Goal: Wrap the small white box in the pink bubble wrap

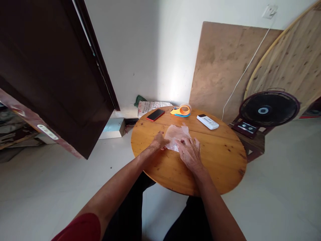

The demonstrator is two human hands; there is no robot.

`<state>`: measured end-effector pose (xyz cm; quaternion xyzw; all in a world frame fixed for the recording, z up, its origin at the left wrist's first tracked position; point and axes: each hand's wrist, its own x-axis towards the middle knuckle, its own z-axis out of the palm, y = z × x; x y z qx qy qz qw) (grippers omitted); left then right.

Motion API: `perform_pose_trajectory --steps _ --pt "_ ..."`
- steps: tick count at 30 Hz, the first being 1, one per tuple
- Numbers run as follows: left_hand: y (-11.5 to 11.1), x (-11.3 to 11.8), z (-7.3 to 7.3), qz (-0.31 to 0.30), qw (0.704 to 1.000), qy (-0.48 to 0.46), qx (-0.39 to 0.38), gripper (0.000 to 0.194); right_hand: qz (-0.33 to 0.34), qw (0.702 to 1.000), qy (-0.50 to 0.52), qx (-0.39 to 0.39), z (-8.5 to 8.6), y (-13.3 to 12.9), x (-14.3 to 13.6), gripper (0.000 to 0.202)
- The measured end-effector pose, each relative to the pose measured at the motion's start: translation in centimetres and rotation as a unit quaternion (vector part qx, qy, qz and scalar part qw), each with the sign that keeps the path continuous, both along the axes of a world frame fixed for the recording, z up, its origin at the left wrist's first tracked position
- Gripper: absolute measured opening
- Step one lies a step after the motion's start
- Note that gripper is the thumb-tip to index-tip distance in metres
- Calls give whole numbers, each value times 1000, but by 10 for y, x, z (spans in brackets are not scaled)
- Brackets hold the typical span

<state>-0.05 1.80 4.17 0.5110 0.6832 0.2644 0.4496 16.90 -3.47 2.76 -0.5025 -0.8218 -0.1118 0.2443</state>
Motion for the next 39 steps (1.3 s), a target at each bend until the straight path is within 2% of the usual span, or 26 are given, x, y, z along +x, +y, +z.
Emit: perform_pose_trajectory --steps 4,6,13,19,25,27,29,32,34,39 --pt "-2 0 1 -11 1000 -23 -6 12 1 1000 -10 1 2 -1 0 33" --pt "-2 3 3 -12 999 -35 -3 6 4 1000 -12 4 2 -1 0 32" --pt "-1 23 11 -19 997 -73 3 5 12 1000 9 6 -1 1 0 30" --pt "-8 28 19 -46 996 -77 27 3 1 998 65 -4 1 1 -1 31" --pt "-10 17 21 -172 976 -119 50 11 -2 996 91 -9 0 1 2 34" --pt "-11 16 17 -202 972 -86 80 16 -5 995 98 -7 -1 1 3 37" --pt "-14 18 14 -218 965 -6 143 18 -6 994 106 -4 -2 1 4 38" --pt "-19 24 10 -221 934 129 250 19 -6 992 126 -6 -4 2 5 35" --pt "-22 26 8 -226 909 191 295 21 -9 990 140 -9 -5 3 6 35" --pt "-21 21 2 -281 857 220 371 17 -54 988 144 8 -8 7 9 34"
